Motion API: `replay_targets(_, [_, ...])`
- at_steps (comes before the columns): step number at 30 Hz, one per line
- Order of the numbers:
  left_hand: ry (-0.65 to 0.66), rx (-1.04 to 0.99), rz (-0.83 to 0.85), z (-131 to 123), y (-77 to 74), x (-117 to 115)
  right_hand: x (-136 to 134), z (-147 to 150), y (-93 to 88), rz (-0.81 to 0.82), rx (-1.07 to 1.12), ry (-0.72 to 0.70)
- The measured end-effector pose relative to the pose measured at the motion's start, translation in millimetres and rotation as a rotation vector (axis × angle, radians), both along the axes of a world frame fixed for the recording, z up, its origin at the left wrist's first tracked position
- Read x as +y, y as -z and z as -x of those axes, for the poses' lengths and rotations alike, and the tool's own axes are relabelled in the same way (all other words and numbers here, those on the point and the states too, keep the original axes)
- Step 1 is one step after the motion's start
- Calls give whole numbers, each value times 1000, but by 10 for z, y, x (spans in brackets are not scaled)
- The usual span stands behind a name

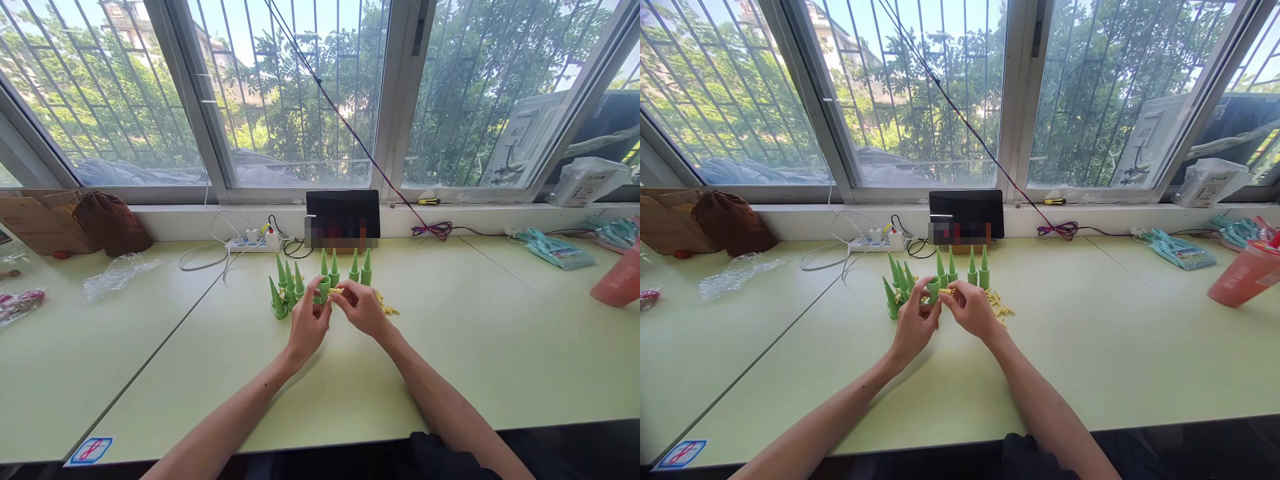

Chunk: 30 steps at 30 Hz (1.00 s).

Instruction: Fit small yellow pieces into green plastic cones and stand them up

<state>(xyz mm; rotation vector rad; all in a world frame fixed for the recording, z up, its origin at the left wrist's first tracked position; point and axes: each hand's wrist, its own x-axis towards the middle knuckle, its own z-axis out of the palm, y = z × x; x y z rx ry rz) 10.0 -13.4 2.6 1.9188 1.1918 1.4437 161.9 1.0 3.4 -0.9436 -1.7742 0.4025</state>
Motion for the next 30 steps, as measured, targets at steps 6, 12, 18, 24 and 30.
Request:
replay_targets(6, [-14, 17, 16, -1, -18, -12, 6, -4, 9, -20, -8, -11])
replay_targets(12, [19, -12, 22, -7, -17, -18, 11, -4, 25, -22, -31, 17])
replay_targets(18, [28, -15, 2, -4, 0, -6, 15, -4, 21, -17, -44, 27])
replay_targets(24, [34, -4, 6, -1, 1, -7, 30, -8, 34, -17, -68, 39])
replay_targets(30, [29, -2, 25, -4, -9, -10, 8, -8, 32, 12, -29, -1])
